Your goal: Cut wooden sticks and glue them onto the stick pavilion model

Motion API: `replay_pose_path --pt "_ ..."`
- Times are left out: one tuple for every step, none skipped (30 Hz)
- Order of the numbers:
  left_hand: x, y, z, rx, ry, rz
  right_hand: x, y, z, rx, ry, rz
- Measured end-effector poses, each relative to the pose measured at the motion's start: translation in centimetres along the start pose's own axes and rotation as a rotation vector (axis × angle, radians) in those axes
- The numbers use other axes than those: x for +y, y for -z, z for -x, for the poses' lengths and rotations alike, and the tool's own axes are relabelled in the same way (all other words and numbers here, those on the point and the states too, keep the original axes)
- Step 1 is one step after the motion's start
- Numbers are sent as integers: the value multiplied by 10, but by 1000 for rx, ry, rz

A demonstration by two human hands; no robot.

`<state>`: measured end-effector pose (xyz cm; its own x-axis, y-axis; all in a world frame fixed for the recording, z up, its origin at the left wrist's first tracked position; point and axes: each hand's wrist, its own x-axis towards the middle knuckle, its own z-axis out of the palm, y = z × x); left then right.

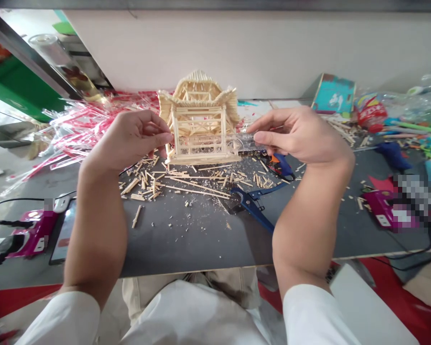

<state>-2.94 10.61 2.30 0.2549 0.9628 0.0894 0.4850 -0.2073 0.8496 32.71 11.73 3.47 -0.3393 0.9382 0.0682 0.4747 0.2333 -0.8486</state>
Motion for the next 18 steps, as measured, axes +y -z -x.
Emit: replay_pose_path --pt "-1 0 0 -7 -12 28 1 0 0 4 2 0" --pt "-1 -1 -1 -12 -21 47 2 0 0 5 -1 3" --pt "-1 -1 -1 -17 -23 54 2 0 -1 7 -3 5" --pt "-1 -1 -1 -21 -19 53 2 0 -1 7 -6 7" --pt "-1 -1 -1 -26 -11 49 2 -1 -2 10 -6 6" --pt "0 -2 -1 -33 0 46 2 -1 -2 10 -8 4" --pt "1 -2 -1 -36 8 45 2 -2 -3 11 -7 -1" --pt "1 -2 -1 -36 12 43 2 -3 -3 9 -4 -6" --pt "1 -3 -1 -39 8 43 2 -3 -4 9 -1 -10" --pt "0 -3 -1 -40 1 38 3 -4 -5 6 -3 -12" --pt "0 -3 -1 -40 -2 25 3 -4 -5 3 -6 -13" --pt "-1 -4 -1 -40 1 4 3 -4 -5 -1 -11 -14" --pt "-1 -4 -2 -36 9 -17 3 -3 -5 -4 -18 -16" --pt "-2 -4 -2 -32 14 -30 3 -3 -5 -7 -24 -19" --pt "-2 -4 -3 -26 18 -33 3 -3 -5 -7 -27 -20" --pt "-2 -5 -3 -17 21 -30 2 -3 -5 -9 -28 -22" --pt "-1 -5 -3 -9 23 -23 3 -2 -5 -8 -28 -24" --pt "-1 -5 -3 -2 25 -15 3 -2 -4 -9 -29 -26"
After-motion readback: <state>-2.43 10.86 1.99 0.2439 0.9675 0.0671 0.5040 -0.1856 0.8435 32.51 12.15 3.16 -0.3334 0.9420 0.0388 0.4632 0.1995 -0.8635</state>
